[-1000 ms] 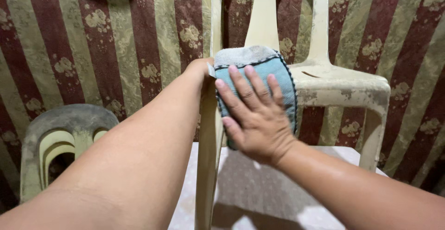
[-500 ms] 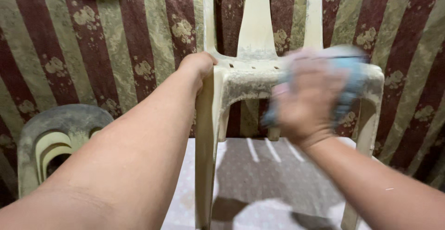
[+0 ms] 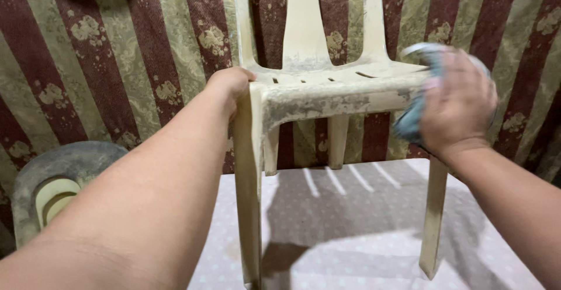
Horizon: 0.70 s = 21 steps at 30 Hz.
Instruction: The person wipes a yellow plastic chair with a cloth, cleaning the seat, backrest, and legs. The person then moves the yellow chair aside and wipes a beige plastic chair in the same manner.
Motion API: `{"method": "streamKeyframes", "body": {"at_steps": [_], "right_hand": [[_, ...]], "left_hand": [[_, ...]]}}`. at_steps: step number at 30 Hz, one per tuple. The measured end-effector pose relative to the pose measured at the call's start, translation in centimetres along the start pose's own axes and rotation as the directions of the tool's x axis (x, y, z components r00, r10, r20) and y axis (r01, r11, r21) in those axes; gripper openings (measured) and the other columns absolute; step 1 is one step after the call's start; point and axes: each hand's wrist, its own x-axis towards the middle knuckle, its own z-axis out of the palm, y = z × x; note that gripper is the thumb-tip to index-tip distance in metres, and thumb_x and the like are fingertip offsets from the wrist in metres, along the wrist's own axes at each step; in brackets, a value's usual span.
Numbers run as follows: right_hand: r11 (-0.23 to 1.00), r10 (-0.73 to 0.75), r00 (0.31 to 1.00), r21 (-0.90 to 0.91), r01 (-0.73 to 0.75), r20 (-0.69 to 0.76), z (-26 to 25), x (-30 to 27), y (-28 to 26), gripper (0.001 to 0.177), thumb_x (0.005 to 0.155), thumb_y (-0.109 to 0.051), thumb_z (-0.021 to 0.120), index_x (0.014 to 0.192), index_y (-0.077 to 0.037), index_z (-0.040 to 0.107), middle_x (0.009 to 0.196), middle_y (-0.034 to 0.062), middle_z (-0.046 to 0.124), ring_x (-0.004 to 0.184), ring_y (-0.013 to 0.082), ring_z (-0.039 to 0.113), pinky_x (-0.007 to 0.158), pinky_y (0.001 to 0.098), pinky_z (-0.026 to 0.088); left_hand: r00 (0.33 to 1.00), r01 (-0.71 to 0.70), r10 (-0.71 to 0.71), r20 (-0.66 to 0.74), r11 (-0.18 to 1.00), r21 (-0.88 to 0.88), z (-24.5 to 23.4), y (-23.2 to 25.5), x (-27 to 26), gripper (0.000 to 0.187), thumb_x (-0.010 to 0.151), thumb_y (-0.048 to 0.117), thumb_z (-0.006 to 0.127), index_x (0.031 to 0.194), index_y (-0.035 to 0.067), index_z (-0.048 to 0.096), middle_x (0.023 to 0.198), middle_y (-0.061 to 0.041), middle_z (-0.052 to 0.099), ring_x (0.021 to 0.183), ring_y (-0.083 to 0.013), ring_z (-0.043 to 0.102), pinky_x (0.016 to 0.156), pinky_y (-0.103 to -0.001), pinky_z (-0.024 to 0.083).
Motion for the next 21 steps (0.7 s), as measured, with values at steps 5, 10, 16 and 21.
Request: {"method": "streamKeyframes", "body": {"at_steps": [5, 10, 16, 21], "right_hand": [[0.654, 0.651, 0.652, 0.150, -0.742, 0.389, 0.9, -4.9, 1.5, 0.063, 0.110, -0.050, 0.021, 0.165, -0.020, 0.032, 0.119, 0.0240, 0.066, 0.112, 0.0404, 0.064, 0.100, 0.0519, 0.050], [0.787, 0.518, 0.785, 0.171, -0.593, 0.339, 0.5, -16.0, -0.2, 0.077, 0.098, -0.025, 0.057, 0.160, 0.002, 0.020, 0.150, 0.0363, 0.036, 0.137, 0.0508, 0.037, 0.111, 0.0593, 0.030], [0.804, 0.441, 0.846, 0.288, -0.520, 0.299, -1.3, -11.8, 0.9, 0.043, 0.100, -0.014, 0.060, 0.139, -0.004, 0.047, 0.134, 0.0275, 0.042, 0.125, 0.0431, 0.048, 0.107, 0.0546, 0.039], [0.845, 0.302, 0.947, 0.429, -0.318, 0.108, 1.4, -3.9, 2.9, 0.054, 0.084, 0.000, 0.066, 0.135, -0.003, 0.049, 0.133, 0.0235, 0.048, 0.130, 0.0428, 0.049, 0.111, 0.0494, 0.041]], "left_hand": [[0.999, -0.045, 0.045, -0.023, 0.999, -0.020, 0.0, -0.1, 0.2, 0.031, 0.092, 0.020, 0.065, 0.113, 0.000, 0.073, 0.113, -0.021, 0.075, 0.101, -0.0317, 0.072, 0.093, -0.046, 0.053], [0.991, -0.050, 0.072, -0.111, 0.981, 0.189, 0.1, 0.6, -0.8, 0.032, 0.091, 0.024, 0.067, 0.114, 0.002, 0.073, 0.118, -0.020, 0.072, 0.103, -0.0321, 0.069, 0.093, -0.047, 0.051], [0.845, -0.001, 0.368, -0.388, 0.726, 0.688, 1.8, 3.7, -6.0, 0.034, 0.093, 0.030, 0.068, 0.116, 0.006, 0.071, 0.116, -0.015, 0.064, 0.095, -0.0255, 0.063, 0.083, -0.038, 0.053], [0.893, -0.202, 0.412, -0.181, 0.727, 0.656, 7.9, 6.4, -10.8, 0.029, 0.101, 0.034, 0.057, 0.114, 0.011, 0.070, 0.103, -0.006, 0.070, 0.081, -0.0145, 0.063, 0.070, -0.030, 0.056]]}}
